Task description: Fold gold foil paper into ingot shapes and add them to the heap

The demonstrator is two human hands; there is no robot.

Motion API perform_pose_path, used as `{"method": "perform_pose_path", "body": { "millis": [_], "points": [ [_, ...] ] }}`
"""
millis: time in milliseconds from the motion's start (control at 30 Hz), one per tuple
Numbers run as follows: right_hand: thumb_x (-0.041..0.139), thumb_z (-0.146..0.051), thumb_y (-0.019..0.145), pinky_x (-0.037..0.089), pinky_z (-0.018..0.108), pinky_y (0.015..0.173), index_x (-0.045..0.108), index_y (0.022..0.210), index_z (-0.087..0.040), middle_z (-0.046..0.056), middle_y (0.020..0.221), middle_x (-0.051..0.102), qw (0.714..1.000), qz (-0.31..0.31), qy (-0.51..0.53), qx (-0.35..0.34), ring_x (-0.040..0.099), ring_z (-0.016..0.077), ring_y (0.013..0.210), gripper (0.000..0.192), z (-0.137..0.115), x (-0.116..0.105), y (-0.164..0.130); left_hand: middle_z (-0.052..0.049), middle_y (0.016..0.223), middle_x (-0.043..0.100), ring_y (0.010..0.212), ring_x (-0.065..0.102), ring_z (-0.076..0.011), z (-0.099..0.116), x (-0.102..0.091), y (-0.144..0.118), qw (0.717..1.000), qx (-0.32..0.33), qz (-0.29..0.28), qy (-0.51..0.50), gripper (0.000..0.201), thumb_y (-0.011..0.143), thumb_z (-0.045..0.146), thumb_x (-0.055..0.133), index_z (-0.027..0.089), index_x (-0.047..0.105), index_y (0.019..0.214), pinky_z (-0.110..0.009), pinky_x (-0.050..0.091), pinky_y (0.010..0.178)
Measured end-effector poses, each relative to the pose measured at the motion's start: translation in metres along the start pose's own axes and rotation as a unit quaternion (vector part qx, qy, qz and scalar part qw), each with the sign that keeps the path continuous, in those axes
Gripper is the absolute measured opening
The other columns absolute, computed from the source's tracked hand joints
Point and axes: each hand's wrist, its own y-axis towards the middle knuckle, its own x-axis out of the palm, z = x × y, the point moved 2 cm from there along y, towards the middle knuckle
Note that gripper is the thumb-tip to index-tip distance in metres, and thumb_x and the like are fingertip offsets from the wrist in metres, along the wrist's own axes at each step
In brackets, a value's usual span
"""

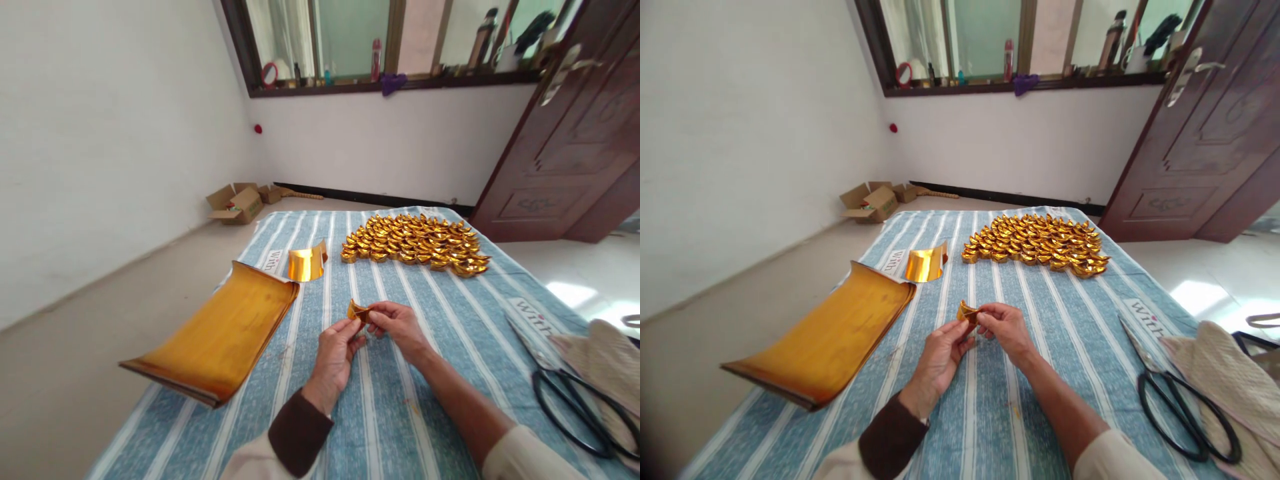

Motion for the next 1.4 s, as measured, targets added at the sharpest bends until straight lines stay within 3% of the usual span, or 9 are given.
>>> {"method": "perform_pose_path", "body": {
  "millis": [467, 933, 1133, 1400],
  "points": [
    [0.071, -0.058, 0.069, 0.042, 0.016, 0.037, 0.067, 0.075, -0.015, 0.001, 0.056, 0.064, 0.998, 0.046, 0.023, 0.036, 0.061, 0.0104, 0.046, 0.043, 0.0, 0.007, -0.001, -0.009, 0.079, 0.072, 0.068, 0.064, -0.0131, -0.003, -0.002, 0.001, 0.999, 0.012, -0.037, 0.033, 0.007, 0.07, 0.012, 0.077, 0.008, 0.076, 0.075, -0.019, 0.052, 0.057],
    [0.065, -0.052, 0.07, 0.042, 0.021, 0.041, 0.067, 0.068, -0.017, 0.001, 0.054, 0.064, 0.992, 0.056, -0.111, -0.026, 0.059, 0.0132, 0.046, 0.035, -0.002, 0.007, 0.009, -0.011, 0.081, 0.073, 0.067, 0.065, -0.0131, 0.0, -0.003, -0.002, 0.996, -0.004, -0.039, 0.086, 0.003, 0.074, 0.009, 0.073, 0.008, 0.076, 0.075, -0.019, 0.054, 0.057],
    [0.056, -0.048, 0.077, 0.04, 0.023, 0.048, 0.068, 0.066, -0.017, -0.001, 0.05, 0.059, 0.969, 0.069, -0.218, -0.094, 0.053, 0.0128, 0.047, 0.035, -0.002, -0.004, 0.019, -0.012, 0.076, 0.071, 0.072, 0.068, -0.017, 0.001, -0.008, -0.003, 0.989, -0.003, -0.007, 0.147, 0.002, 0.074, 0.009, 0.074, 0.007, 0.075, 0.074, -0.02, 0.053, 0.055],
    [0.055, -0.042, 0.078, 0.039, 0.025, 0.064, 0.069, 0.065, -0.021, 0.0, 0.062, 0.063, 0.912, 0.106, -0.355, -0.177, 0.057, 0.016, 0.065, 0.028, -0.007, -0.033, 0.039, -0.012, 0.077, 0.072, 0.073, 0.069, -0.0177, 0.002, -0.006, -0.004, 0.982, 0.017, -0.006, 0.187, 0.005, 0.071, 0.013, 0.076, 0.009, 0.074, 0.071, -0.022, 0.053, 0.059]
  ]
}}
